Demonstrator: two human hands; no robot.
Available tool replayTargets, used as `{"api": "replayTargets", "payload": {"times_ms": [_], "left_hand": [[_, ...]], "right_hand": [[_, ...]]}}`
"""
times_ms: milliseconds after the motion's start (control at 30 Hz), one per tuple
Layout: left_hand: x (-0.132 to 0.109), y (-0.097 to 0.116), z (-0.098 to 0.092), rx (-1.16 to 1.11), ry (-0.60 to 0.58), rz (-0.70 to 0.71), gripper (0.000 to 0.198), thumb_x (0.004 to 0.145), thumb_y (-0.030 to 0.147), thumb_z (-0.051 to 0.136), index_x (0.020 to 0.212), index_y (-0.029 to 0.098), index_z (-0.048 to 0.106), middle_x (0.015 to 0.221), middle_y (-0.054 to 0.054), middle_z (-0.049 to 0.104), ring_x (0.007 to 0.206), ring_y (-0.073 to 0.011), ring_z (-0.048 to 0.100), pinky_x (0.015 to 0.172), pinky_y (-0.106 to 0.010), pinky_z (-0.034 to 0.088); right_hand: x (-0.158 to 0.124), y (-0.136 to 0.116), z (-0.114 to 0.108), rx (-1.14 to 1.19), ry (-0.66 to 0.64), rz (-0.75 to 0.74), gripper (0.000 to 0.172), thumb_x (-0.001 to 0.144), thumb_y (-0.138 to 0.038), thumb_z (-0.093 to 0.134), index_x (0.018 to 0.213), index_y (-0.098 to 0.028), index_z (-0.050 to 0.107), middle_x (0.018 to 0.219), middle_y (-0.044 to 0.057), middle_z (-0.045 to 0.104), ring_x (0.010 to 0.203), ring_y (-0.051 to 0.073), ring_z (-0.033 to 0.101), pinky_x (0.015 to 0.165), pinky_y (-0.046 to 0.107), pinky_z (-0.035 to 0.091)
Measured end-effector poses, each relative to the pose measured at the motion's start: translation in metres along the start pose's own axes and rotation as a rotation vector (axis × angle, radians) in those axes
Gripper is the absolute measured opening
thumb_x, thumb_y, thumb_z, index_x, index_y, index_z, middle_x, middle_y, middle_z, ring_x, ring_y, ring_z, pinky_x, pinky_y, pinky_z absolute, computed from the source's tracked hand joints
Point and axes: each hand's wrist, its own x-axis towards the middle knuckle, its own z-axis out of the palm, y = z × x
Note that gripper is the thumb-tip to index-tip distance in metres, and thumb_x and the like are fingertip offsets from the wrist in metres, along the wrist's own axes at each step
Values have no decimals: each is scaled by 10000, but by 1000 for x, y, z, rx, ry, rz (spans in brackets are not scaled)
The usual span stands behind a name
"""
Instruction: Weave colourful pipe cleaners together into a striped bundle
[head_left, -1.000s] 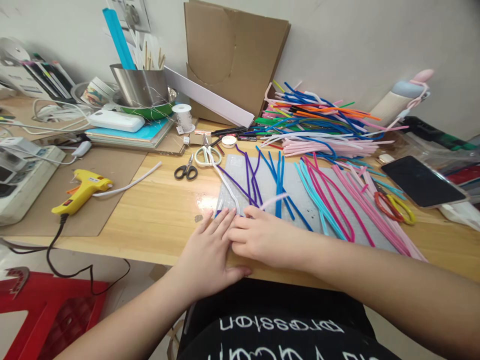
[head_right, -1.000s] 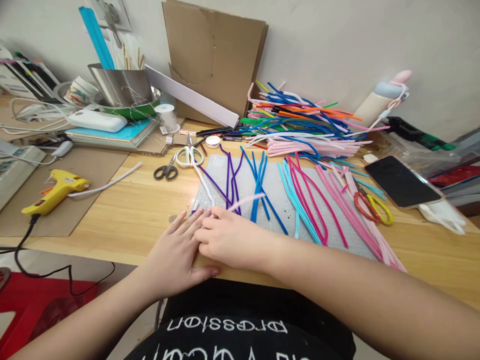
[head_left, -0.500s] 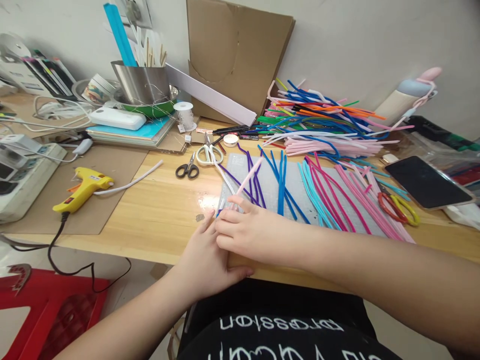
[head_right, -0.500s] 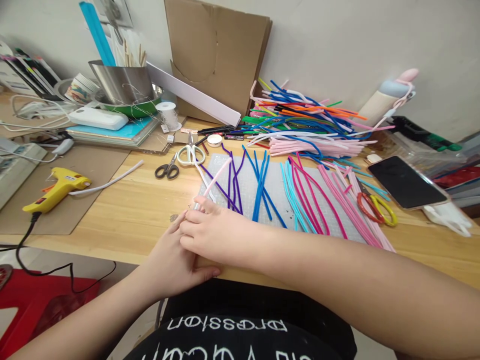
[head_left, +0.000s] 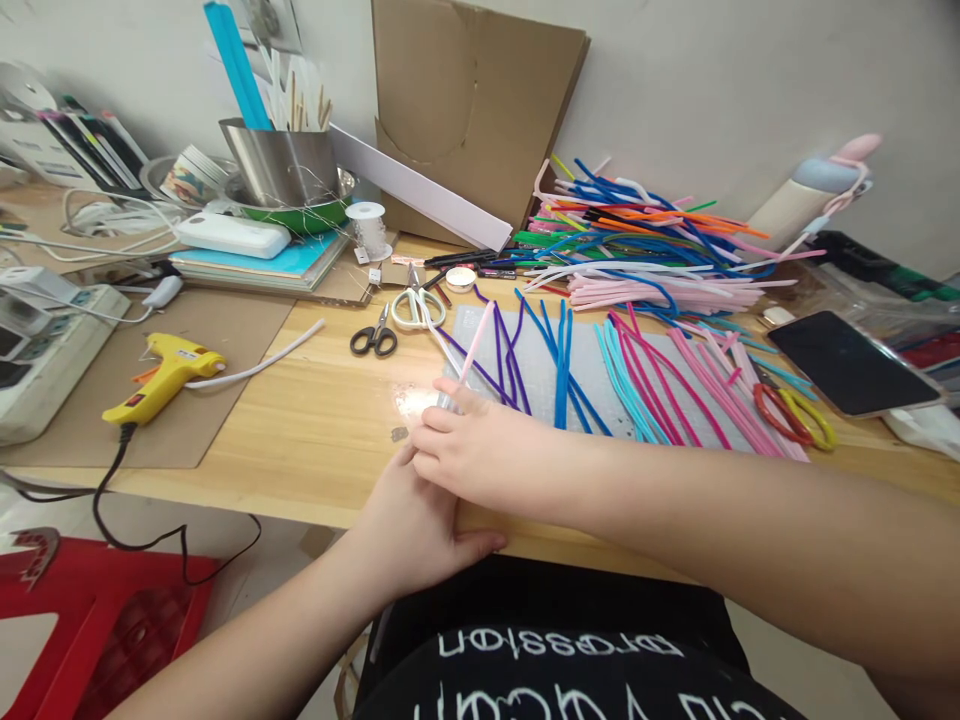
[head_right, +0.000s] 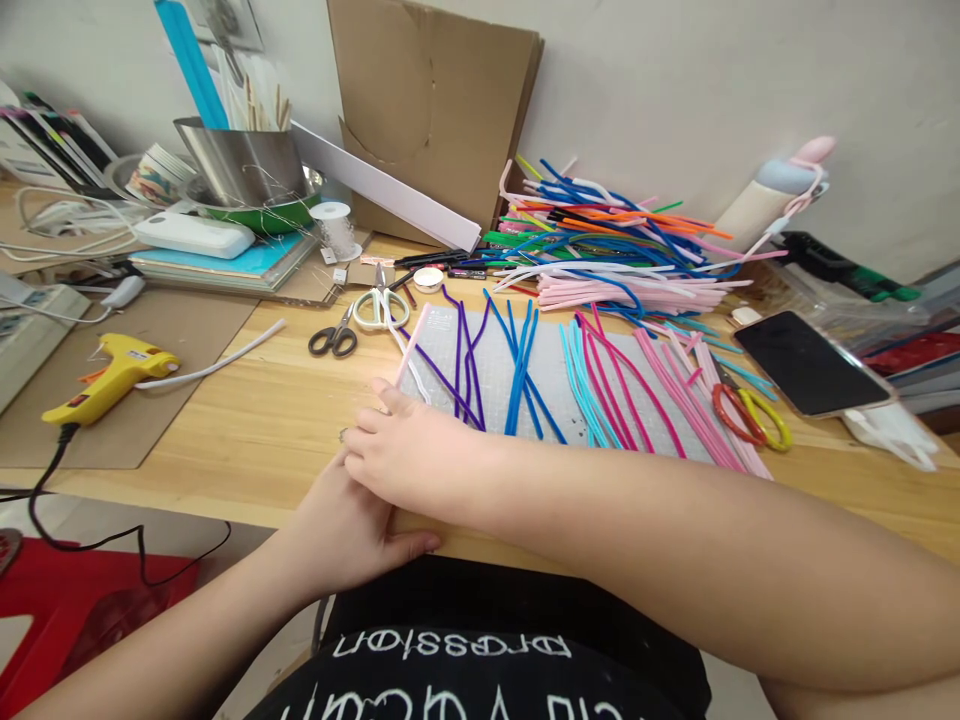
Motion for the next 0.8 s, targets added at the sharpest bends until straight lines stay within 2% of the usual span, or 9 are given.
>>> {"api": "replayTargets", "payload": {"times_ms": [133,200,267,333,400,500,567,667,800], "left_hand": [[-1,0,1,-27,-6,-37,717,677,599,583,1238,161,498,1236,-149,549,1172,-378,444,932,-529,405],[-1,0,1,-40,-1,-36,719,680,594,583,1250,166,482,1257,-146,535,1190,-377,430,943,-531,397],[-1,-1,1,-53,10,-15,706,687,594,577,1252,184,474,1268,-128,531,1239,-367,384,989,-539,352],[-1,-2,0,-51,11,16,696,692,607,563,1249,201,470,1269,-109,536,1294,-351,320,1055,-549,259],[-1,-3,-3,-36,-7,41,757,695,630,543,1301,196,411,1336,-111,479,1338,-329,251,1096,-542,171],[-2,-6,-10,-35,-46,48,843,748,571,517,1413,169,191,1484,-120,246,1377,-283,156,1119,-500,141],[-5,-7,-15,-58,-41,16,769,804,434,501,1427,181,128,1508,-106,173,1386,-255,125,1123,-484,142],[-10,-9,-16,-90,53,-107,668,808,294,505,1400,209,208,1479,-105,237,1371,-264,168,1101,-491,194],[-15,-9,-14,-86,161,-314,590,766,340,578,1305,217,372,1278,-133,442,1210,-312,402,968,-511,360]], "right_hand": [[7,-2,-3,-16,34,9,64,801,-280,570,797,-298,631,955,15,657,947,234,548,1051,460,311],[4,-1,-5,-13,47,15,81,809,-254,558,834,-283,630,978,20,654,974,230,548,1058,447,299],[-4,2,-8,12,65,39,131,814,-237,550,925,-253,618,1068,44,632,1086,238,505,1071,451,262],[-19,6,-11,61,99,76,208,805,-252,570,1011,-234,587,1207,64,571,1235,245,385,1085,478,199],[-39,9,-11,121,131,112,273,793,-291,600,1058,-237,561,1294,54,507,1293,243,309,1087,513,139],[-72,7,-5,208,242,300,185,852,-286,525,1024,-243,578,1228,52,546,1229,239,391,1063,537,122],[-92,3,1,271,263,428,151,872,-244,487,981,-226,589,1172,72,570,1165,227,453,1041,515,172],[-114,-4,11,363,228,523,148,877,-199,461,933,-211,598,1085,72,599,1062,204,517,995,470,251],[-129,-11,15,423,200,561,143,875,-201,468,897,-211,609,1031,55,614,999,187,535,967,442,286]]}}
